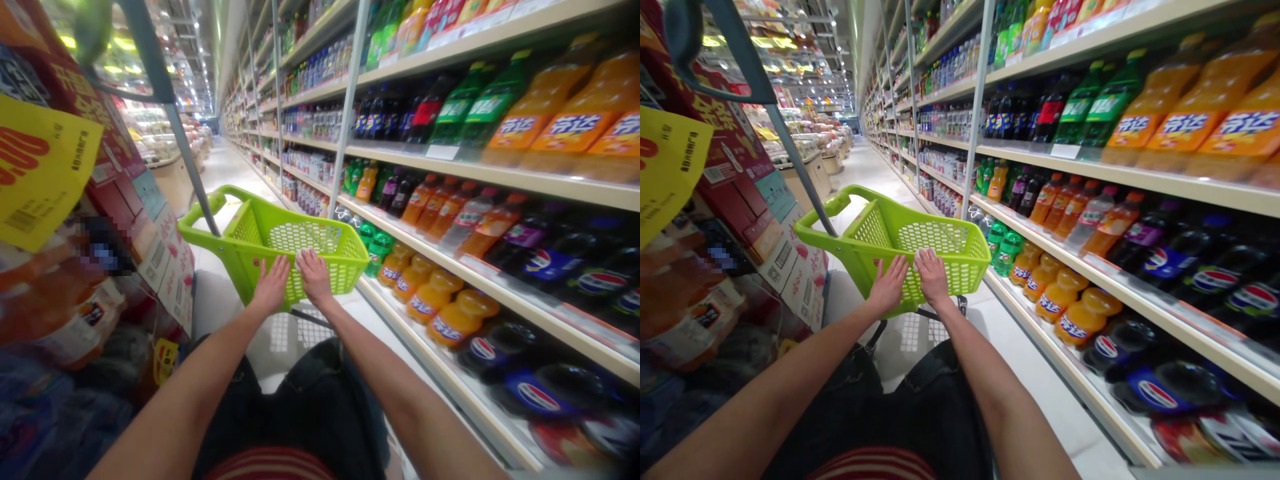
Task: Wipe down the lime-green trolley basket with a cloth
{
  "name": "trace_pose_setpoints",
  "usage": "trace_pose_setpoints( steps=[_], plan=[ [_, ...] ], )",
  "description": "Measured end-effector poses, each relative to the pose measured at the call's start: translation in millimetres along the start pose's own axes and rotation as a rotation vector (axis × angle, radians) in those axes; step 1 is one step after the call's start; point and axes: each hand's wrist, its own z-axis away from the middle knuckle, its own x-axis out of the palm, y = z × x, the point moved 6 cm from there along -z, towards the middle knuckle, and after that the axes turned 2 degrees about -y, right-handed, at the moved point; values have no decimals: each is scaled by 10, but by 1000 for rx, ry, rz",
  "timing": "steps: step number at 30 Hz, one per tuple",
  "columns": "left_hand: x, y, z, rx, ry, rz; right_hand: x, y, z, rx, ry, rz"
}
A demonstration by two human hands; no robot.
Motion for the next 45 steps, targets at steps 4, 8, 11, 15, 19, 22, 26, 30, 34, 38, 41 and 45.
trace_pose_setpoints(
  steps=[4,8,11,15,19,22,26,30,34,38,41,45],
  plan=[
    [27,-63,118,4,-17,3,394,12,402,-7,-232,16],
    [95,-140,245,2,-32,8,474,-57,616,-47,-317,16],
    [90,-230,297,-26,-17,5,218,-208,348,-69,-149,-2],
    [1,-341,301,-76,15,2,-78,-414,-140,-87,75,-21],
    [-72,-389,315,-96,17,4,107,-454,-148,-99,-10,-1],
    [-54,-392,372,-90,0,3,399,-394,149,-105,-156,4],
    [23,-416,484,-80,-23,4,573,-437,398,-143,-282,-5],
    [5,-553,561,-117,-2,2,313,-751,79,-180,-147,-44],
    [-124,-759,596,-190,55,-16,126,-1039,-380,-179,-6,-50],
    [-152,-820,641,-196,51,-18,360,-1034,-347,-181,-85,-23],
    [-56,-781,701,-180,30,-5,630,-927,-55,-197,-233,7],
    [90,-791,780,-187,21,15,725,-943,130,-211,-328,9]
  ],
)
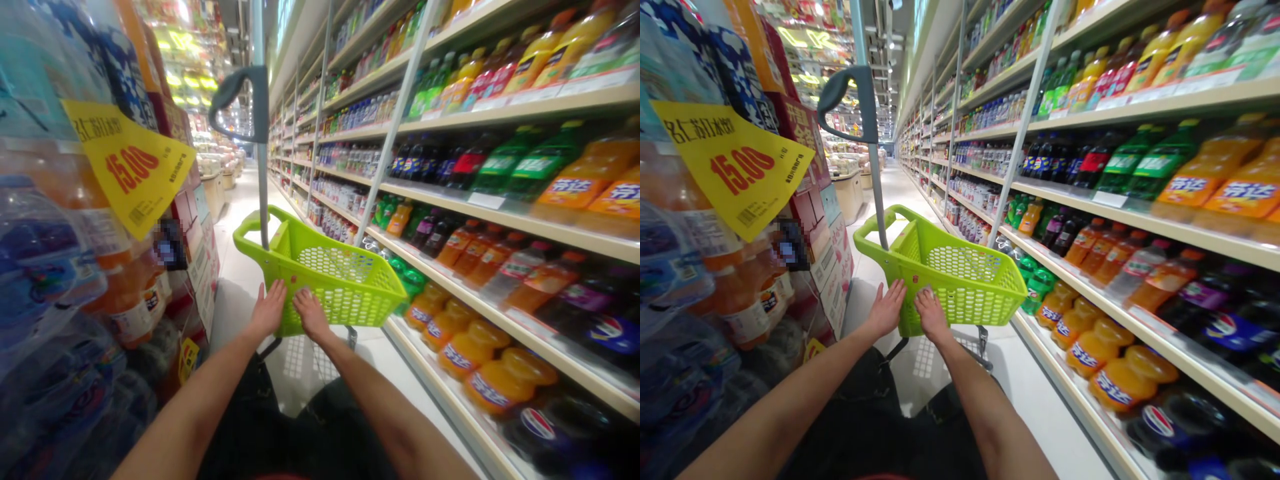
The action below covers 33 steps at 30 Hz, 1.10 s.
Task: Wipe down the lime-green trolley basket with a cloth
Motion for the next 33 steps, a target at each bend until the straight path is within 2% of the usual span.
trace_pose_setpoints(
  steps=[2,5,8,10,12,16,18,20,24,27,29,33],
  plan=[
    [7,-83,11,-35,12,2,-178,-124,-106,-15,95,-22],
    [-77,-263,-1,-115,55,-3,-559,-364,-410,-48,291,-39],
    [-166,-404,-10,-162,82,-16,-751,-520,-690,-66,372,-32],
    [-179,-447,7,-168,78,-28,-697,-550,-768,-83,343,-26],
    [-150,-458,46,-163,58,-37,-528,-534,-739,-106,267,-19],
    [-28,-439,152,-133,-9,-39,-121,-457,-493,-136,87,-1],
    [21,-450,190,-131,-32,-35,-34,-467,-400,-157,45,-4],
    [44,-486,205,-140,-33,-37,-106,-528,-405,-173,96,-24],
    [44,-643,200,-215,-21,-47,-539,-759,-694,-208,338,-58],
    [11,-778,220,-281,-16,-46,-701,-869,-945,-222,384,-49],
    [-25,-834,250,-292,-10,-43,-618,-868,-997,-228,326,-29],
    [-63,-853,311,-268,-24,-25,-180,-783,-779,-272,121,12]
  ],
)
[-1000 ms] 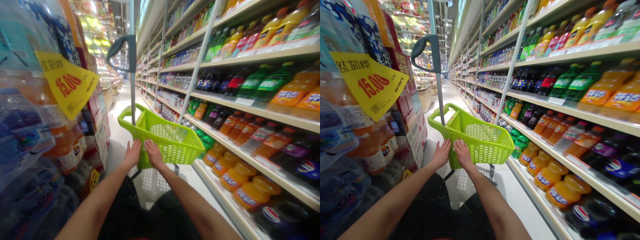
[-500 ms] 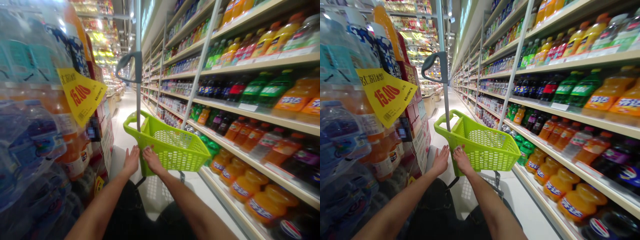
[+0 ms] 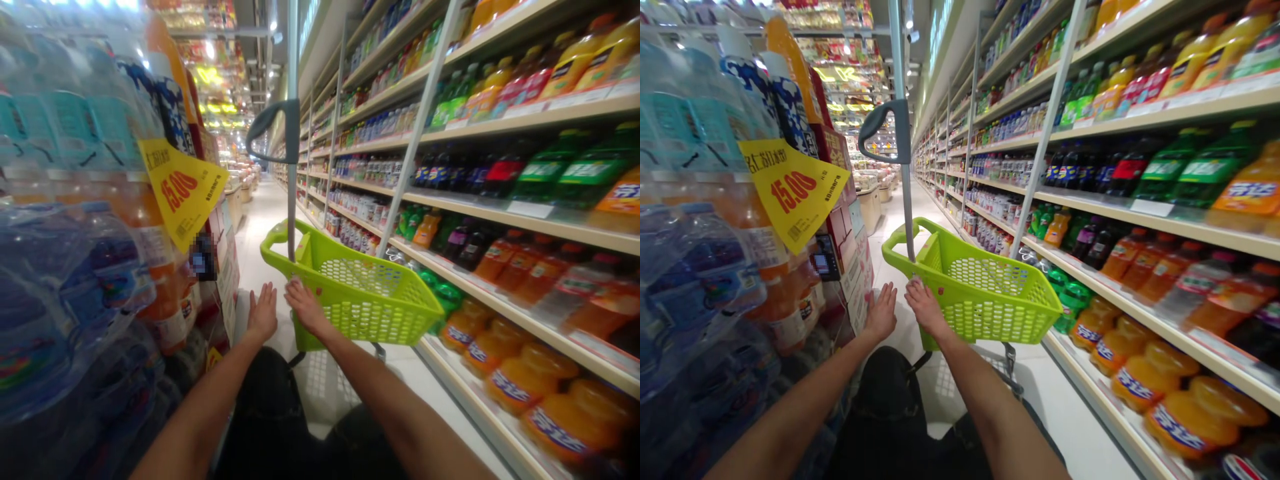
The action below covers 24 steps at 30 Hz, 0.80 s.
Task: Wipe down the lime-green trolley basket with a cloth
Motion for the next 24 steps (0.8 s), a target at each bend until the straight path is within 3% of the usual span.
trace_pose_setpoints(
  steps=[2,4,9,11,14,17,24],
  plan=[
    [-7,24,15,17,-7,11,132,-14,162,-24,-63,-20],
    [-28,61,7,29,-8,20,94,-25,218,-34,-25,-54],
    [-285,121,-174,25,77,14,-491,159,-78,92,333,-110],
    [-467,124,-301,13,149,10,-624,309,-224,210,386,-112],
    [-703,121,-503,6,206,12,-589,457,-353,328,318,-126],
    [-804,116,-653,27,173,4,-491,524,-337,360,247,-124],
    [-715,122,-669,32,63,-1,-518,1060,246,527,165,-8]
  ],
)
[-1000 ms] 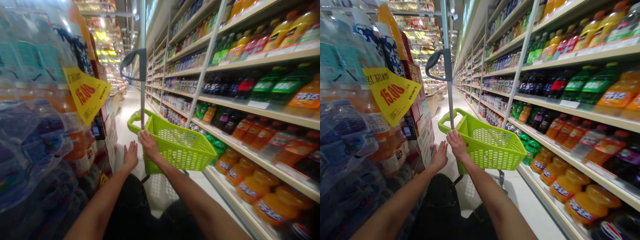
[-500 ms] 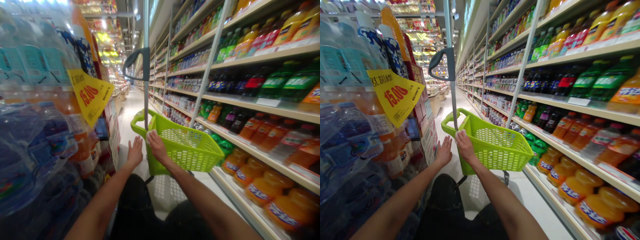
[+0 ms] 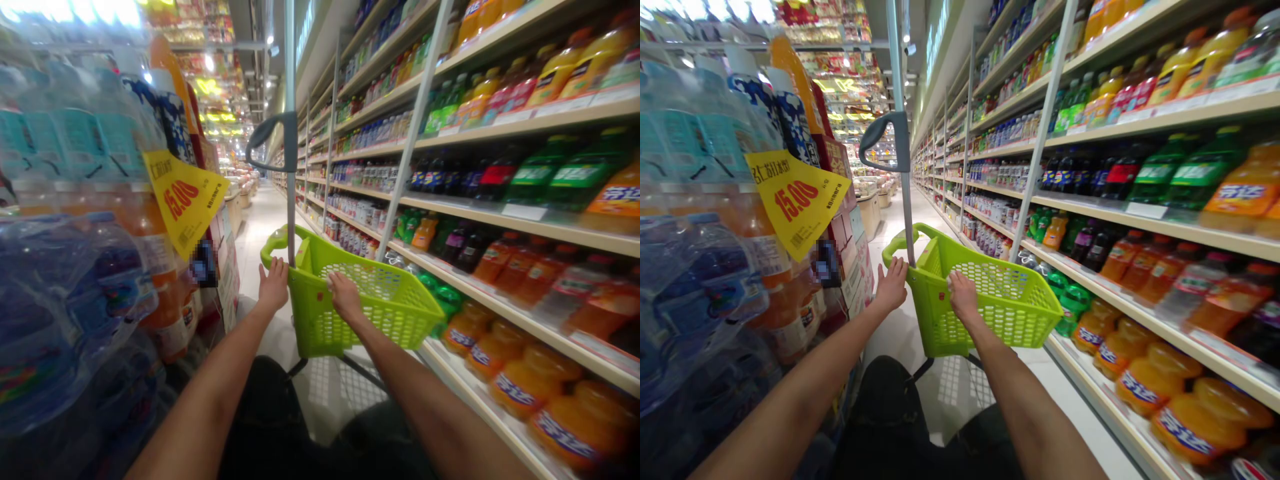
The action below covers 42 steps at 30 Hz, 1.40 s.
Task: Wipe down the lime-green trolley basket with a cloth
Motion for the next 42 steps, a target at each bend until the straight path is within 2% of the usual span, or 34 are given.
trace_pose_setpoints(
  steps=[2,3,5,9,11,13,15,18,20,22,27,29,31,37,39,42],
  plan=[
    [8,34,34,-8,8,9,-53,124,60,36,21,18],
    [4,53,52,-14,19,13,-69,100,74,25,33,10],
    [-14,86,87,-28,46,16,-71,-113,57,-48,55,-34],
    [-60,136,158,-15,56,-1,-25,-728,-81,-178,97,-98],
    [-82,144,194,-7,36,-17,-14,-880,-113,-205,99,-92],
    [-101,142,230,-8,14,-28,-18,-849,-79,-223,75,-77],
    [-111,144,264,-7,0,-30,-37,-651,5,-206,40,-57],
    [-114,167,309,2,10,-15,-86,-239,144,-84,21,-15],
    [-111,190,333,-1,30,-1,-105,-94,192,-16,34,-14],
    [-109,217,354,-9,47,4,-96,-154,174,-7,58,-51],
    [-117,276,399,6,77,-12,-68,-803,27,-187,134,-177],
    [-124,282,416,17,91,-20,-87,-926,32,-248,142,-183],
    [-124,282,428,23,93,-25,-114,-848,85,-262,130,-160],
    [-129,325,454,35,84,-25,-176,-108,286,-58,90,-46],
    [-138,351,462,29,81,-24,-189,-89,290,-24,104,-63],
    [-147,379,468,24,78,-26,-198,-365,230,-59,141,-126]
  ],
)
